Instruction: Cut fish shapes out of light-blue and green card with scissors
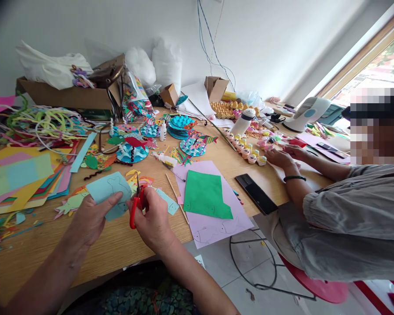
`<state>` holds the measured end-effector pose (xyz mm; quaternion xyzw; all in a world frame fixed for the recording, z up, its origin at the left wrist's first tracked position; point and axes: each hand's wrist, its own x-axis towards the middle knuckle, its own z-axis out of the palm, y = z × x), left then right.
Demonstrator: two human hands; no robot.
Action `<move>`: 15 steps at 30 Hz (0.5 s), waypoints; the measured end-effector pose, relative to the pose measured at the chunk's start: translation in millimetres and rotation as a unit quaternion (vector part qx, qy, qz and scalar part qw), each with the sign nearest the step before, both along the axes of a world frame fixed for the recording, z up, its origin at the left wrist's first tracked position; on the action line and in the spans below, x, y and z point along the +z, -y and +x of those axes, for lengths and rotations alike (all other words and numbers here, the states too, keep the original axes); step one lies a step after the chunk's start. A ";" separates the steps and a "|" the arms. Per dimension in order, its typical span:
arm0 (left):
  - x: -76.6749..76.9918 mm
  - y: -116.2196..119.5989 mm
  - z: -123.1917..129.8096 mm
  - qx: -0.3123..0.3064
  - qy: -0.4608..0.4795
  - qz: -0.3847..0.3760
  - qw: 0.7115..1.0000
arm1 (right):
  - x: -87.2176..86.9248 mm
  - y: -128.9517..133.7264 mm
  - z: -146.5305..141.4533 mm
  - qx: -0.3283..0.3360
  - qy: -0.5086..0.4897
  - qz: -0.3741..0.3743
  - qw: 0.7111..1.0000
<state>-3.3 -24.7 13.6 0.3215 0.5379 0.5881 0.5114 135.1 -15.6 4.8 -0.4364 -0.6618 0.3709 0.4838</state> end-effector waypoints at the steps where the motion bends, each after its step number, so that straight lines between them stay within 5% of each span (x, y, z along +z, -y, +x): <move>1: 1.9 0.4 -1.2 0.005 0.010 -0.001 1.000 | 1.5 0.3 3.2 0.011 0.006 -0.012 1.000; 7: 9.7 2.8 -8.6 0.012 0.052 -0.006 0.999 | -0.7 1.7 19.6 0.114 0.051 -0.126 0.984; 15: 9.2 2.2 -9.4 0.019 0.036 0.016 0.999 | -12.5 7.8 19.5 0.227 -0.083 -0.293 0.925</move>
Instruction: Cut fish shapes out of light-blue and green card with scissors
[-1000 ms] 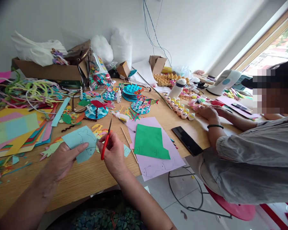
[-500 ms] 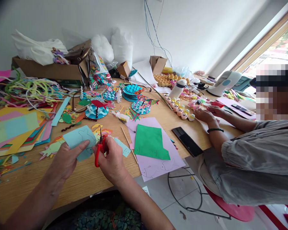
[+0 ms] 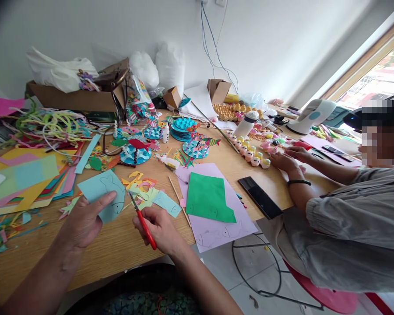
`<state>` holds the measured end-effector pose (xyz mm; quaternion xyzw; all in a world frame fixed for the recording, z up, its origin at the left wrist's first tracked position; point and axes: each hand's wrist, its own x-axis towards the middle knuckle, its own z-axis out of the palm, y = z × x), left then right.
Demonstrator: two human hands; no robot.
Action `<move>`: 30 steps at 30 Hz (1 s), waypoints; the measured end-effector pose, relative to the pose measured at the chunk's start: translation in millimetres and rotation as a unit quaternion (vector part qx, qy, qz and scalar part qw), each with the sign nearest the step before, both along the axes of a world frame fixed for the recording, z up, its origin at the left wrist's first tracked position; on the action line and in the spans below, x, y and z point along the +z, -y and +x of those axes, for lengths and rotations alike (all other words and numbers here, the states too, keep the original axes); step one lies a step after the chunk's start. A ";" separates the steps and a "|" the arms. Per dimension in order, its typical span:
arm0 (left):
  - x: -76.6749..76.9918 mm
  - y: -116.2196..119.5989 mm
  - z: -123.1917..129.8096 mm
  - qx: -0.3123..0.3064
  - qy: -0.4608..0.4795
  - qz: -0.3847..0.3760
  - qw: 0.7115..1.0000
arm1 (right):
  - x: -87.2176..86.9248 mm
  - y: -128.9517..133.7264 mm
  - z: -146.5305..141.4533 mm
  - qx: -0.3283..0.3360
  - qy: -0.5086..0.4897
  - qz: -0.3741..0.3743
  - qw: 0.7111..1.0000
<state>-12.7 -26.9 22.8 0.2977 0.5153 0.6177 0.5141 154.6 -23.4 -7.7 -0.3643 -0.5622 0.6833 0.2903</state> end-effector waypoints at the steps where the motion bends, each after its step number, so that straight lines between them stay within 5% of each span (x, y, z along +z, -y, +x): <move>1: -0.1 0.1 0.1 -0.002 -0.001 0.001 1.000 | 0.3 0.0 -0.4 0.003 -0.005 -0.007 1.000; 30: -1.6 -1.0 4.4 0.015 -0.051 -0.017 0.998 | 2.5 -0.7 1.5 0.020 0.031 0.047 0.998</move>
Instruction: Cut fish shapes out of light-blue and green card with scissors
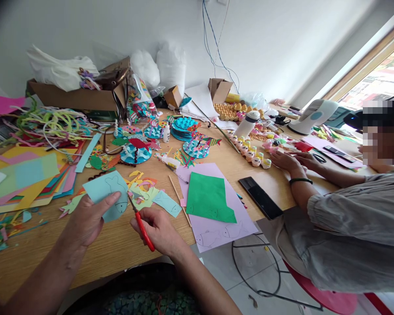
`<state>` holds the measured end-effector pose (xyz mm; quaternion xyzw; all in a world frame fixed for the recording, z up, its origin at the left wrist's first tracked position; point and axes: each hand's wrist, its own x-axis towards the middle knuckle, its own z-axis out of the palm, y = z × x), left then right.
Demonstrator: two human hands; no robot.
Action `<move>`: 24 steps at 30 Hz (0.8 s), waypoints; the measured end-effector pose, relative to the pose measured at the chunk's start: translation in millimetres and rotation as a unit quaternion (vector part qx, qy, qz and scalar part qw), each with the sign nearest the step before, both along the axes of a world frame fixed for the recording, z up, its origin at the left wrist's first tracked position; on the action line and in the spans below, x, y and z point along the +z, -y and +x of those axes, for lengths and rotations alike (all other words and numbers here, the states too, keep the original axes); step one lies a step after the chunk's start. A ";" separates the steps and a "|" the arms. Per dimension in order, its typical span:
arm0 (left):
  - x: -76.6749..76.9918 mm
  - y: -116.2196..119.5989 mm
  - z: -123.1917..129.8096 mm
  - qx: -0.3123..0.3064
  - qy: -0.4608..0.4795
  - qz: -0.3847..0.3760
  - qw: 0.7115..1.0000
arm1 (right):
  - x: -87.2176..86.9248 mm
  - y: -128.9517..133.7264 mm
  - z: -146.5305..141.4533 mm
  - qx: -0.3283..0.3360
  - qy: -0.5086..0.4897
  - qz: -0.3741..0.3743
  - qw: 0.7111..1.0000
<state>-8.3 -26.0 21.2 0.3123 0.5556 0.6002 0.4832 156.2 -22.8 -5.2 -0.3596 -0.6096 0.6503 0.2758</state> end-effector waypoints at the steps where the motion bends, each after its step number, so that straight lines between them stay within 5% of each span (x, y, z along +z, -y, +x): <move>1: -0.1 0.2 0.0 -0.001 -0.004 0.000 1.000 | -0.6 -0.1 0.0 0.000 -0.004 -0.004 1.000; 11: -1.7 1.7 0.7 -0.009 -0.005 0.001 1.000 | -11.3 -1.1 -1.7 0.000 -0.068 -0.079 0.995; 24: -1.0 0.9 -0.2 -0.022 0.028 0.004 0.999 | -14.0 -1.5 0.5 -0.003 -0.098 -0.075 0.992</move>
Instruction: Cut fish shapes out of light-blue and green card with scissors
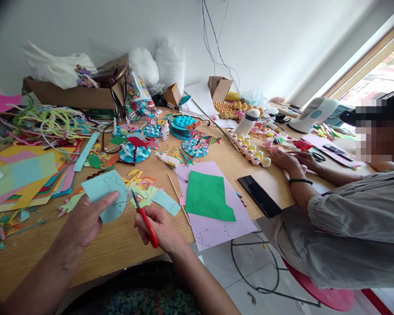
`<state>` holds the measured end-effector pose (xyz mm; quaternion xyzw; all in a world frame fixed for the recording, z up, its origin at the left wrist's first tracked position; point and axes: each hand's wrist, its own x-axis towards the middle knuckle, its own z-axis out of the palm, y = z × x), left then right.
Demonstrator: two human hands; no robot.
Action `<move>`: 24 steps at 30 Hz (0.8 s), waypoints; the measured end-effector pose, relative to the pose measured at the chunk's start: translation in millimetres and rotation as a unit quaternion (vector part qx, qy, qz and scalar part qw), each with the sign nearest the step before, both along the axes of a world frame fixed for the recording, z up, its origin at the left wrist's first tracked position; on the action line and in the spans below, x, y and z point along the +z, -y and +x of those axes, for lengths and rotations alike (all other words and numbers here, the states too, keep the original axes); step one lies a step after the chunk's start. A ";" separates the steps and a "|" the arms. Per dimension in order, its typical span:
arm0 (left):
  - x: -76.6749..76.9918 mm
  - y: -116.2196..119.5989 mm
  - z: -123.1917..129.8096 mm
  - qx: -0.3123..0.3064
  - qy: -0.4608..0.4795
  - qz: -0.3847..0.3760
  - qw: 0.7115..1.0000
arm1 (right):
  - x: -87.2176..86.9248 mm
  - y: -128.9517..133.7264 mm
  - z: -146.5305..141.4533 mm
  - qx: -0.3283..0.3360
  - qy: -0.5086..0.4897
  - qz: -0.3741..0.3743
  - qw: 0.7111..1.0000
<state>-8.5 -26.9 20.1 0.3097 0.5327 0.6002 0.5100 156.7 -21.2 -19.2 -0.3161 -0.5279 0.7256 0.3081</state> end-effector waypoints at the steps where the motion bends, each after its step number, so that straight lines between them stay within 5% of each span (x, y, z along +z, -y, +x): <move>1: 0.1 0.2 -0.2 -0.003 0.001 0.000 1.000 | 0.3 -0.2 0.2 -0.001 -0.001 0.000 1.000; 24: -0.5 1.1 3.5 -0.011 -0.046 -0.014 0.999 | 3.5 0.9 -2.1 0.014 0.018 -0.024 0.999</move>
